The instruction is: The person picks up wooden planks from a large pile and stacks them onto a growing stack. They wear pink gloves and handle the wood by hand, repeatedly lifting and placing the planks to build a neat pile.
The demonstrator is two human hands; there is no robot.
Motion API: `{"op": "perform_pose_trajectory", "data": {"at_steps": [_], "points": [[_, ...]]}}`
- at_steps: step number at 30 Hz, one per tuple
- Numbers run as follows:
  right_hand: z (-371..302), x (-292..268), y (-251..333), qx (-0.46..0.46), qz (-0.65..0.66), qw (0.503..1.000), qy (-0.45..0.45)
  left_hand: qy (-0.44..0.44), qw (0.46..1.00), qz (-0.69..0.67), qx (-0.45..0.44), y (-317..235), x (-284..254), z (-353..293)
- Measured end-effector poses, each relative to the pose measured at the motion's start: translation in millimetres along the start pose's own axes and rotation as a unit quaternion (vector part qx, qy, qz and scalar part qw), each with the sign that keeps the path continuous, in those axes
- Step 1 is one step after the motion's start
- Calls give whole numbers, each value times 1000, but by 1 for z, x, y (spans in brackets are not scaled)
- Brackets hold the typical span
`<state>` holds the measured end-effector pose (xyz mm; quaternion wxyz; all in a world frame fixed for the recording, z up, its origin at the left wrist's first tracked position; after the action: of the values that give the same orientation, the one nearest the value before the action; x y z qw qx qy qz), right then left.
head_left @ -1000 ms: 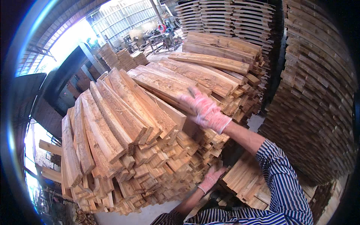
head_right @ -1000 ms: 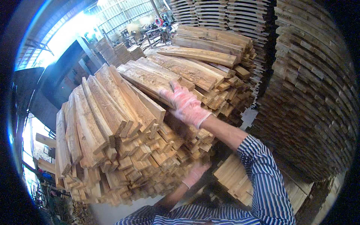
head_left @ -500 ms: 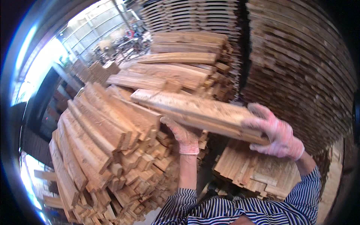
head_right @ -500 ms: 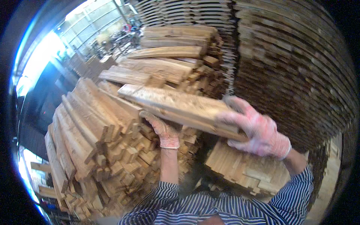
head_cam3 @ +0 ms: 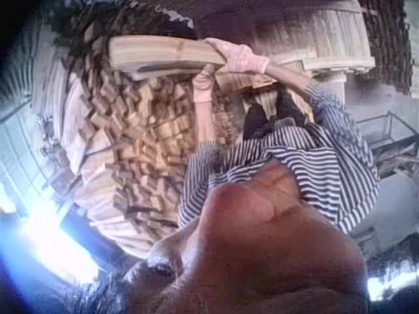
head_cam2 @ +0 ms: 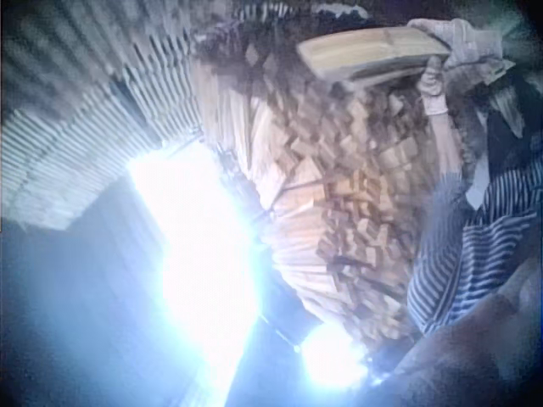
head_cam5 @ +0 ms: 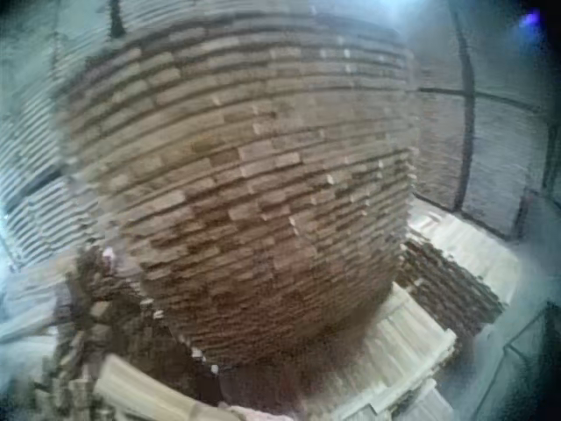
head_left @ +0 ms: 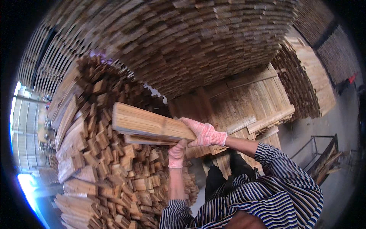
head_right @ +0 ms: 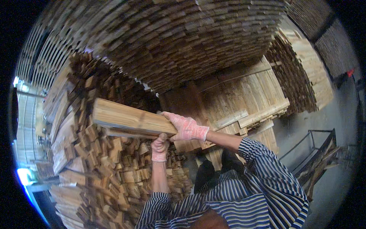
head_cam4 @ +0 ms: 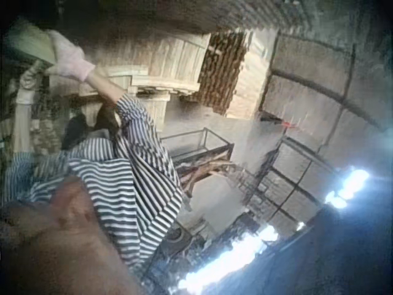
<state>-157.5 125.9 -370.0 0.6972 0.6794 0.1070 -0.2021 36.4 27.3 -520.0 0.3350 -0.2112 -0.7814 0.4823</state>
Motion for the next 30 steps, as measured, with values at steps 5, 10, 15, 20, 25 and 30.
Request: {"op": "perform_pose_trajectory", "data": {"at_steps": [5,10,15,20,25,30], "points": [[-6,42,-118,106,-1,993,-46,19,989,131,-66,84,-29,56],[-3,62,-158,128,48,984,-112,-28,994,-75,-79,65,-30,95],[-54,58,-174,269,17,944,-187,-91,990,-54,-98,82,17,111],[-85,22,-283,391,-100,895,-192,-145,947,-108,-266,132,31,123],[-74,28,-359,350,-206,893,-193,-88,946,-128,-283,170,10,147],[-65,66,-312,285,-300,897,-155,-101,936,-132,-311,173,16,144]]}}
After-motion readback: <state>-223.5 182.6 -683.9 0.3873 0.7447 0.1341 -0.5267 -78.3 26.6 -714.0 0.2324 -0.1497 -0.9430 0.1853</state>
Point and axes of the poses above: each hand's wrist, its own z-axis towards the middle knuckle, its own x-axis out of the palm, y = z × x, the point moved 1 cm from there along z, towards the middle knuckle, and after that the axes turned 3 degrees about -x, right-handed, at the moved point
